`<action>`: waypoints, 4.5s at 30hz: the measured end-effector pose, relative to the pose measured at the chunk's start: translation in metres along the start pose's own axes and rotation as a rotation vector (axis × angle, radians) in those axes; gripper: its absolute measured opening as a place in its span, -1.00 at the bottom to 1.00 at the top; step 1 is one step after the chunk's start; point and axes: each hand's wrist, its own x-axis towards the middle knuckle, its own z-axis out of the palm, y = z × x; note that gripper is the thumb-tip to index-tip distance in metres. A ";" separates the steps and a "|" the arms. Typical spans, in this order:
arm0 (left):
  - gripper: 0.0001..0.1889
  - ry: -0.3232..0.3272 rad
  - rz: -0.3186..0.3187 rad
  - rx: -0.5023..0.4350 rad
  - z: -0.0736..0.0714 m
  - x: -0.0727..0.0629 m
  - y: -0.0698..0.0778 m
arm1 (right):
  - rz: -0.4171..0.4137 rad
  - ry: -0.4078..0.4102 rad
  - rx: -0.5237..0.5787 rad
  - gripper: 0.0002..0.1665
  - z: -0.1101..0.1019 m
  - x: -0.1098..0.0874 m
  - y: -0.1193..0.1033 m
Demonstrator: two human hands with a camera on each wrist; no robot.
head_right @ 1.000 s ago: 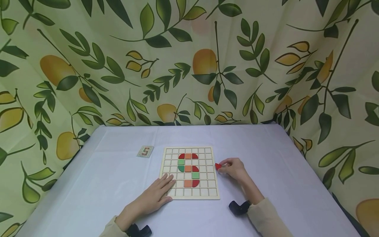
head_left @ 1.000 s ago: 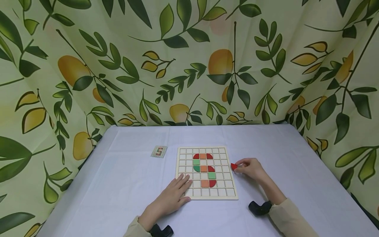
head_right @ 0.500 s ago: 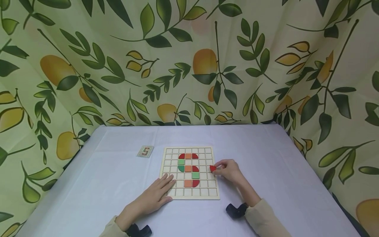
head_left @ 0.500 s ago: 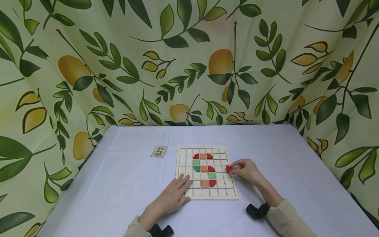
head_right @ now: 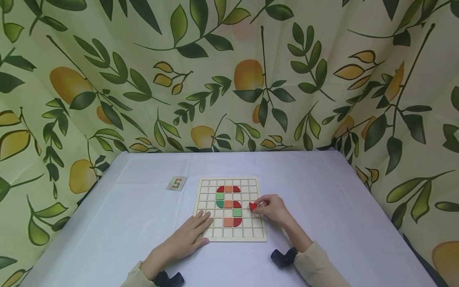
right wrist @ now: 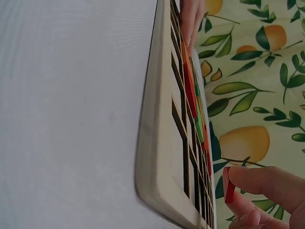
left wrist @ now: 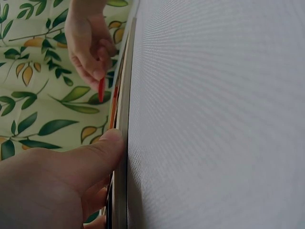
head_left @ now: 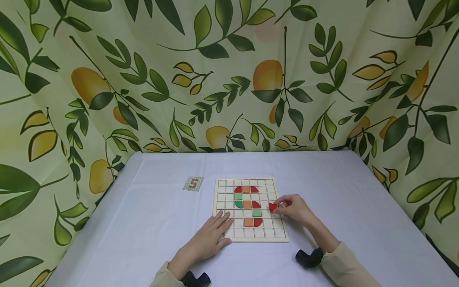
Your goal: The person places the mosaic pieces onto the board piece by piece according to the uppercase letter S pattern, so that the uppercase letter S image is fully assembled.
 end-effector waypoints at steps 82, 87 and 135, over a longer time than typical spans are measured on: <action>-0.39 -0.003 0.009 -0.011 -0.001 0.000 -0.002 | -0.235 -0.173 -0.023 -0.76 0.064 -0.013 -0.030; -0.39 -0.006 0.004 -0.007 -0.001 0.000 -0.002 | -0.248 -0.163 -0.039 -0.76 0.067 -0.013 -0.031; -0.39 -0.005 0.015 -0.032 0.006 -0.001 -0.004 | -0.178 -0.072 -0.109 -0.78 0.078 -0.014 -0.039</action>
